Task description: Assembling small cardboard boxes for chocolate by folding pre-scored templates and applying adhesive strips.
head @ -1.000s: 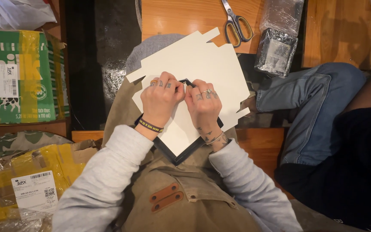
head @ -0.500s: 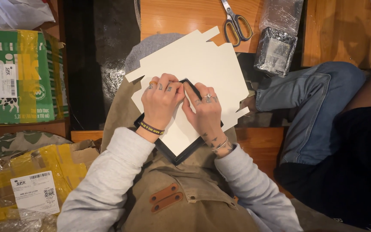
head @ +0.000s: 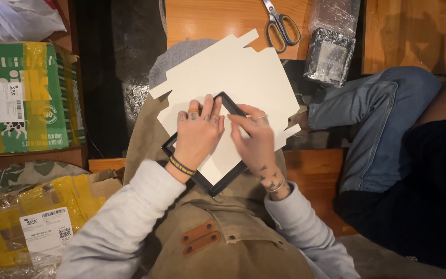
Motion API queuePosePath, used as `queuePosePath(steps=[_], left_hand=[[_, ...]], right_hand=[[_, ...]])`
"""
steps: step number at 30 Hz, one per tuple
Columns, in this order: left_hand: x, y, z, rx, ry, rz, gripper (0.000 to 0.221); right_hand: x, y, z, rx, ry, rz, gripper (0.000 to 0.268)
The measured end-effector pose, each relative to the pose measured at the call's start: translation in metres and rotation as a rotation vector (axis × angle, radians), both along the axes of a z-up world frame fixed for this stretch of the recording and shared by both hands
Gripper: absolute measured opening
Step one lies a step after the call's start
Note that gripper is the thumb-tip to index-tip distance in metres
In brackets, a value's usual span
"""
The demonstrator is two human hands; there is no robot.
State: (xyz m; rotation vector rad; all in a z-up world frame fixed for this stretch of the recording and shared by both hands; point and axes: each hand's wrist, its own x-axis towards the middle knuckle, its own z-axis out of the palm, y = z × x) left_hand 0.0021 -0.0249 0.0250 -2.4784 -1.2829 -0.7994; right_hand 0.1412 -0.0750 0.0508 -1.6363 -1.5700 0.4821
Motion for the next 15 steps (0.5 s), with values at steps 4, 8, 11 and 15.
queuePosePath(steps=[4,8,11,15], left_hand=[[-0.010,0.000,0.016,-0.138,0.082,-0.032,0.039],[-0.018,0.022,0.040,-0.543,-0.110,0.014,0.028],[-0.015,0.034,0.033,-0.552,-0.143,-0.005,0.029],[-0.002,0.036,0.009,-0.421,-0.178,-0.026,0.012]], right_hand=[[0.015,-0.005,-0.009,-0.029,0.049,-0.224,0.035],[0.027,-0.009,-0.022,-0.038,-0.034,-0.229,0.027],[0.025,-0.001,-0.029,0.018,-0.148,-0.209,0.016],[0.017,0.019,-0.053,0.167,-0.403,-0.200,0.011]])
